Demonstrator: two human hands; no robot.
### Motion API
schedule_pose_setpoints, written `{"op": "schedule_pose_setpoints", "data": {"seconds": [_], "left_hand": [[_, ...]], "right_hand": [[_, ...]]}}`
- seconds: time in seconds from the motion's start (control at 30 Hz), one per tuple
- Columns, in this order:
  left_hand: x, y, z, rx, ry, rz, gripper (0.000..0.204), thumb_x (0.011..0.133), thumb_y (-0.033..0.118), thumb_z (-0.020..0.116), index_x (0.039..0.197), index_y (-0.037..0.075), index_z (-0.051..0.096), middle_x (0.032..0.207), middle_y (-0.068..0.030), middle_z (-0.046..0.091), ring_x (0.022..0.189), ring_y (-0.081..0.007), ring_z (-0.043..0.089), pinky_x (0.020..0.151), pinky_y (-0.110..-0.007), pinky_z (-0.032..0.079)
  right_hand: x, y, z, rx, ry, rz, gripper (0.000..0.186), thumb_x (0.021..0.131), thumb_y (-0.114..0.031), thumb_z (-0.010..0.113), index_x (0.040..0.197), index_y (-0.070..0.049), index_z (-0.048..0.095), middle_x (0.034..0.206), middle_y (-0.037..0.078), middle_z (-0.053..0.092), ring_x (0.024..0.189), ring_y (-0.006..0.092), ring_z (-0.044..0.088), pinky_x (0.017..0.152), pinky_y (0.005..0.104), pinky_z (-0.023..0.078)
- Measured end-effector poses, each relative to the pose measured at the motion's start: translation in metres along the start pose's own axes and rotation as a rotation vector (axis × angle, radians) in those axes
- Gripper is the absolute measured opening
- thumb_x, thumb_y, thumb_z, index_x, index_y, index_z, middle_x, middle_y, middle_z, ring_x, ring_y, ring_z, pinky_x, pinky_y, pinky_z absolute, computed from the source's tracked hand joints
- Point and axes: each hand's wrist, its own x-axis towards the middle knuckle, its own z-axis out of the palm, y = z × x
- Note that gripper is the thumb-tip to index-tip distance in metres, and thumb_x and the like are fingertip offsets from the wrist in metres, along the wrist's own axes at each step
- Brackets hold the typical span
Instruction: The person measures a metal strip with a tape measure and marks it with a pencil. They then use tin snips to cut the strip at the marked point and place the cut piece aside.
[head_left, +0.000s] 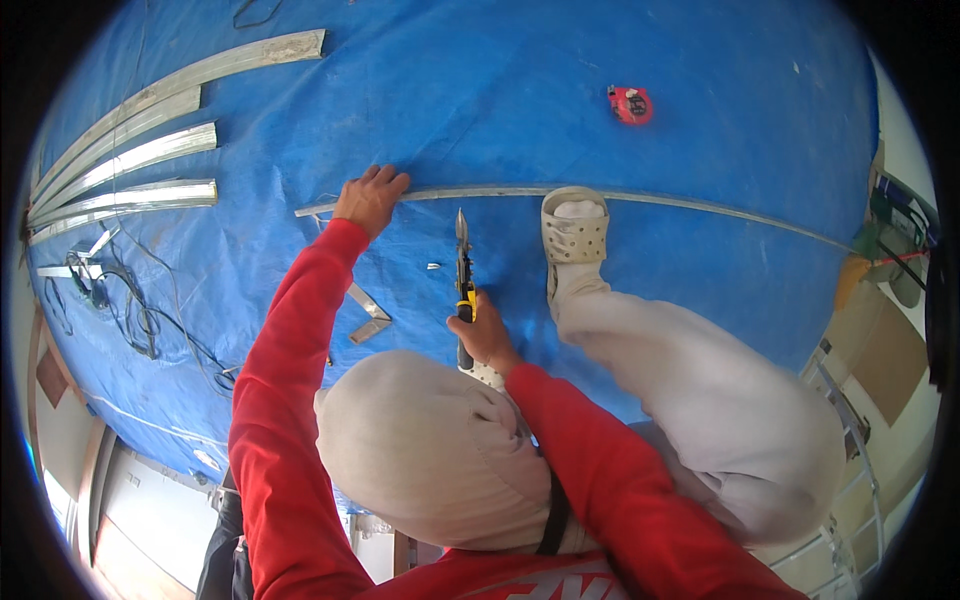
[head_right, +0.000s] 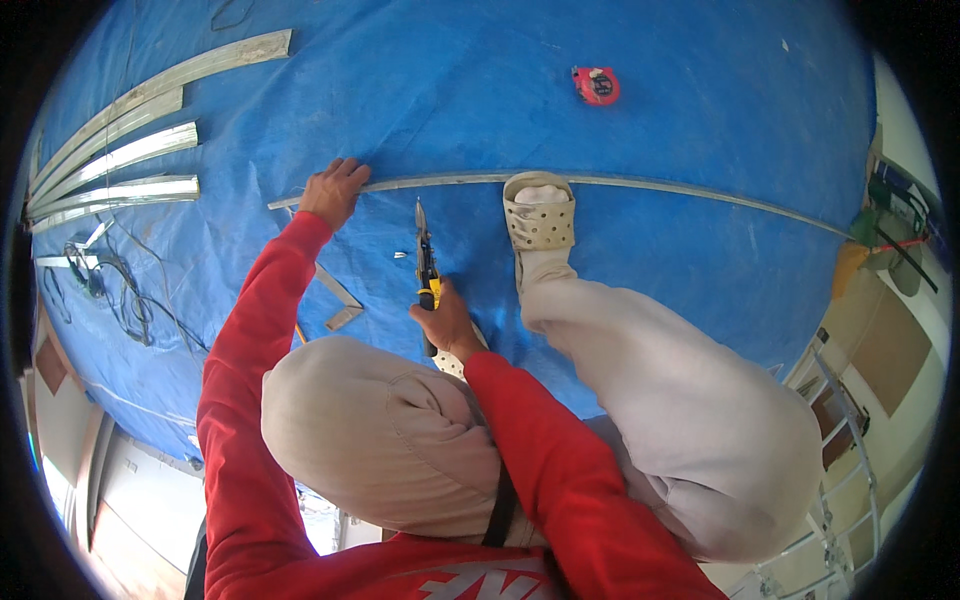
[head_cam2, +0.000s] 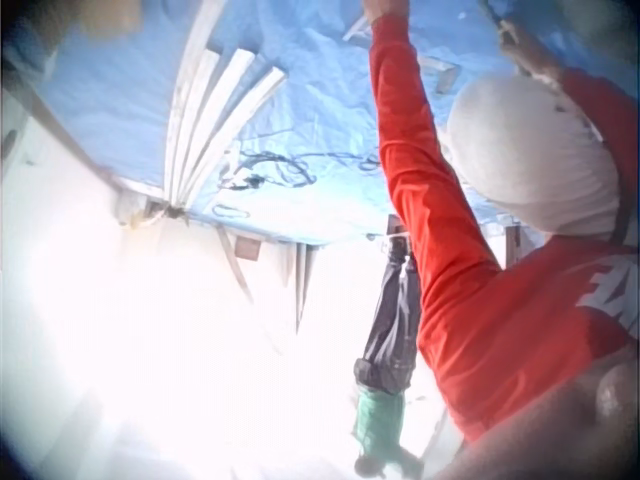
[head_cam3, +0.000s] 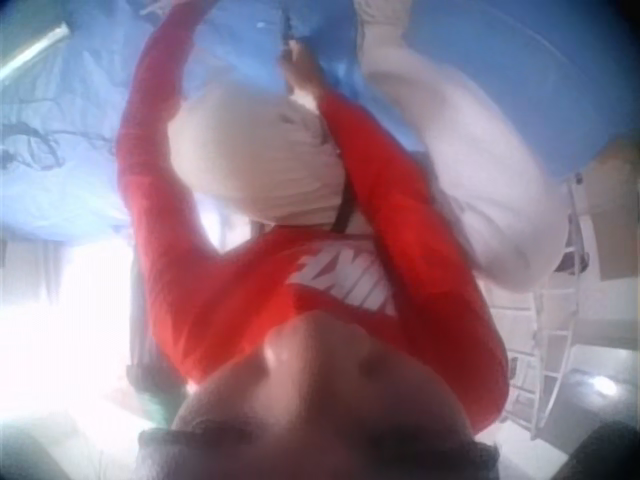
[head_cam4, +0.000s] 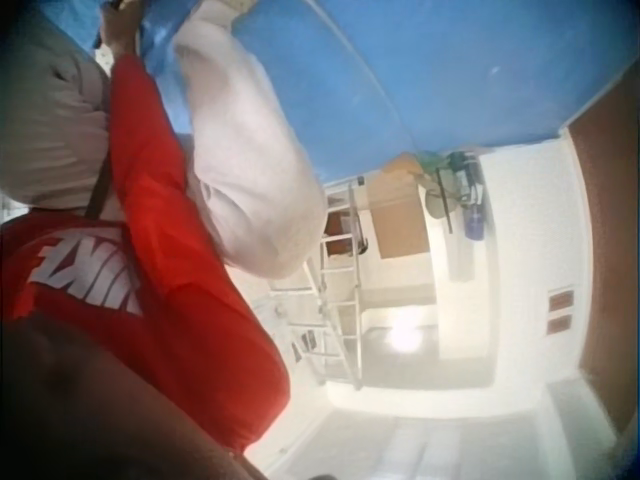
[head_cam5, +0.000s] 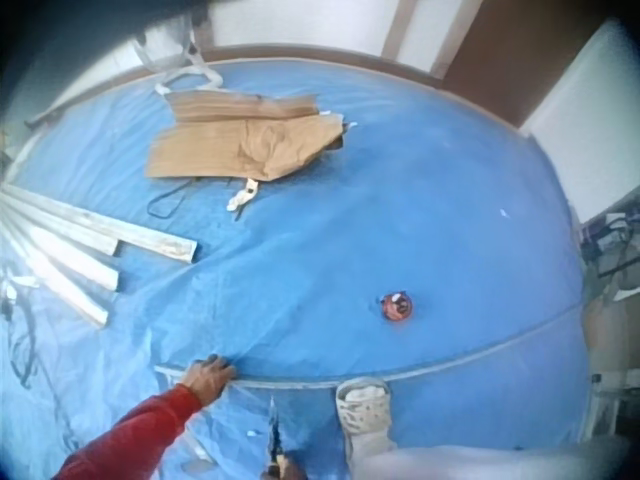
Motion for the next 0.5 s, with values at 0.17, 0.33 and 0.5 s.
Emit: {"op": "schedule_pose_setpoints", "data": {"seconds": [0.17,0.33,0.5], "left_hand": [[0.003,-0.005,-0.001,0.039,-0.058,-0.017,0.018,0.092,0.008,0.061,0.108,0.015,0.064,0.098,-0.0073,0.066,0.098,-0.0308,0.069,0.073,-0.048,0.057],[0.014,-0.017,-0.013,-0.100,-0.088,-0.084,0.015,0.093,0.010,0.064,0.107,0.014,0.061,0.094,-0.0123,0.069,0.090,-0.0386,0.069,0.072,-0.052,0.054],[0.021,-0.010,-0.028,0.007,-0.131,-0.127,0.019,0.093,0.006,0.063,0.110,0.015,0.063,0.087,-0.0149,0.074,0.085,-0.0381,0.073,0.070,-0.050,0.057]], "right_hand": [[0.013,0.006,0.000,0.005,-0.018,-0.001,0.047,0.080,-0.031,0.074,0.106,0.004,0.055,0.088,0.020,0.064,0.080,0.0327,0.063,0.074,0.0438,0.050],[0.028,0.003,-0.001,0.047,-0.126,0.078,0.042,0.082,-0.033,0.073,0.094,0.004,0.058,0.081,0.017,0.062,0.075,0.0289,0.061,0.071,0.0425,0.049],[0.034,-0.013,0.002,-0.004,-0.168,0.120,0.035,0.085,-0.033,0.070,0.089,0.000,0.059,0.075,0.010,0.060,0.069,0.0212,0.056,0.065,0.0379,0.047]]}}
